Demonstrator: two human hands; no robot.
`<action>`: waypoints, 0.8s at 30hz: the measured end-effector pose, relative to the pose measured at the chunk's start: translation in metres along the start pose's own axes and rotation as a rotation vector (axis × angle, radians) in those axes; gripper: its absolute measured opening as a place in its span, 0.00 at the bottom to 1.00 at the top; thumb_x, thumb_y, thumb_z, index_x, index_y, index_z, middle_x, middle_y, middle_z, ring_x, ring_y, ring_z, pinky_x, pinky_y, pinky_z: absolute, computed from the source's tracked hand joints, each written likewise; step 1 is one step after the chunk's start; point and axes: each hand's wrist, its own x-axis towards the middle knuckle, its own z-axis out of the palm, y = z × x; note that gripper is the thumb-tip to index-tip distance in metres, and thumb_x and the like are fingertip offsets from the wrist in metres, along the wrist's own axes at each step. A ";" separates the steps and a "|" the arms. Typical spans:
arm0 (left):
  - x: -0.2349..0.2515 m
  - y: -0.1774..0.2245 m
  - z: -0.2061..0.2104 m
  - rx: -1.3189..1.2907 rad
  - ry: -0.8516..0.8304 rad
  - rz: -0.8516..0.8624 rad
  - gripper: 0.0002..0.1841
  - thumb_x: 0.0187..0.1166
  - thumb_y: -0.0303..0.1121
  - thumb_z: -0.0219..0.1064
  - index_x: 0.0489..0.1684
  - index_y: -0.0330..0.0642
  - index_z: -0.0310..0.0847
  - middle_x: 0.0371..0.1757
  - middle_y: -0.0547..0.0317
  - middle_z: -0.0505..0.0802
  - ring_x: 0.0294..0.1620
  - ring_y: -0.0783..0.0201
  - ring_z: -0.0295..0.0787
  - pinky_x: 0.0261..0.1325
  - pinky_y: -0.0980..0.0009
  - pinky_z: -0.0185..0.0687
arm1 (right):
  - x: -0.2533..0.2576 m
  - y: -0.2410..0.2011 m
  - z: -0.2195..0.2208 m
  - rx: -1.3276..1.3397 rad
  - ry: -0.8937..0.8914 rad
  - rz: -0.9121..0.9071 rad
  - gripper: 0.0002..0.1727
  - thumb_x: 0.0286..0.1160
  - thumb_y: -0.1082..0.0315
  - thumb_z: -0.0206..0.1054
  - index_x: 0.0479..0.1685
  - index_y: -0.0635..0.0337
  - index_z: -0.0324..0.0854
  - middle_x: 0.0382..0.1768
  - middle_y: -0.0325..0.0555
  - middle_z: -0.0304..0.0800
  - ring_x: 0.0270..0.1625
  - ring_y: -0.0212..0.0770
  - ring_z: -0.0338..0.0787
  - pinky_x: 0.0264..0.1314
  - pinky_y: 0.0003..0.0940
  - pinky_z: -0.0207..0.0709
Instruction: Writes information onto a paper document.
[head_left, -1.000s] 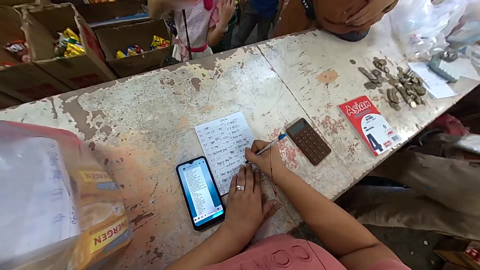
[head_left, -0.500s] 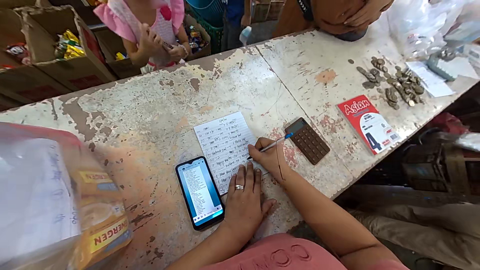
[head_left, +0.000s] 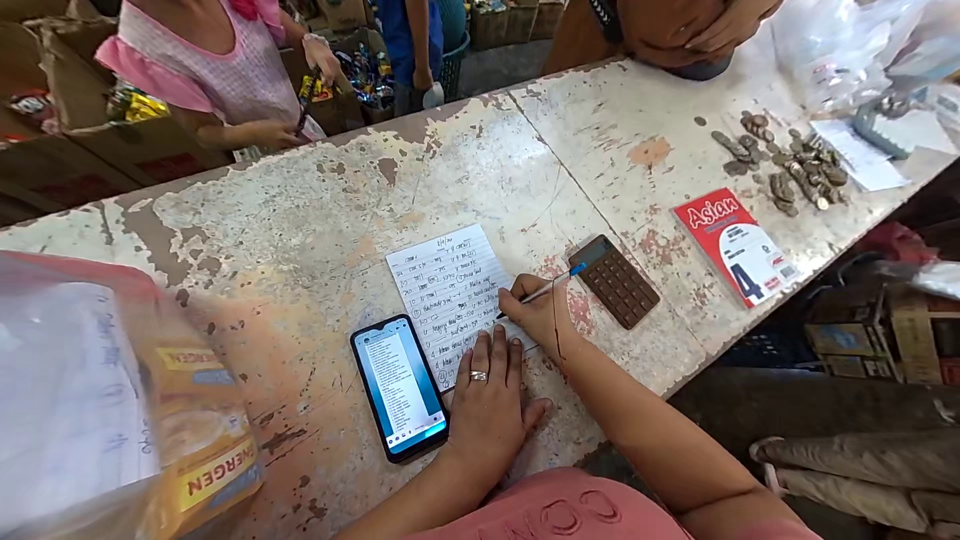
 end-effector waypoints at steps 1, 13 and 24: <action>0.000 0.000 0.000 -0.002 -0.002 -0.001 0.46 0.80 0.69 0.49 0.84 0.35 0.69 0.88 0.39 0.70 0.88 0.36 0.66 0.83 0.40 0.63 | 0.000 0.000 0.000 -0.005 0.006 0.003 0.20 0.70 0.72 0.69 0.11 0.55 0.69 0.08 0.34 0.69 0.11 0.24 0.66 0.14 0.21 0.57; 0.001 0.002 -0.004 0.003 -0.065 -0.013 0.46 0.81 0.68 0.49 0.87 0.36 0.65 0.90 0.40 0.67 0.90 0.38 0.61 0.86 0.42 0.59 | 0.000 -0.007 -0.011 0.037 -0.007 0.151 0.18 0.75 0.71 0.70 0.16 0.56 0.71 0.11 0.35 0.74 0.12 0.26 0.73 0.17 0.21 0.68; 0.001 0.001 -0.003 0.010 -0.036 -0.009 0.46 0.80 0.68 0.50 0.86 0.36 0.66 0.89 0.40 0.68 0.89 0.37 0.63 0.85 0.41 0.61 | 0.000 0.006 -0.006 -0.018 0.019 0.071 0.19 0.71 0.71 0.71 0.12 0.55 0.71 0.08 0.34 0.72 0.11 0.24 0.70 0.16 0.21 0.64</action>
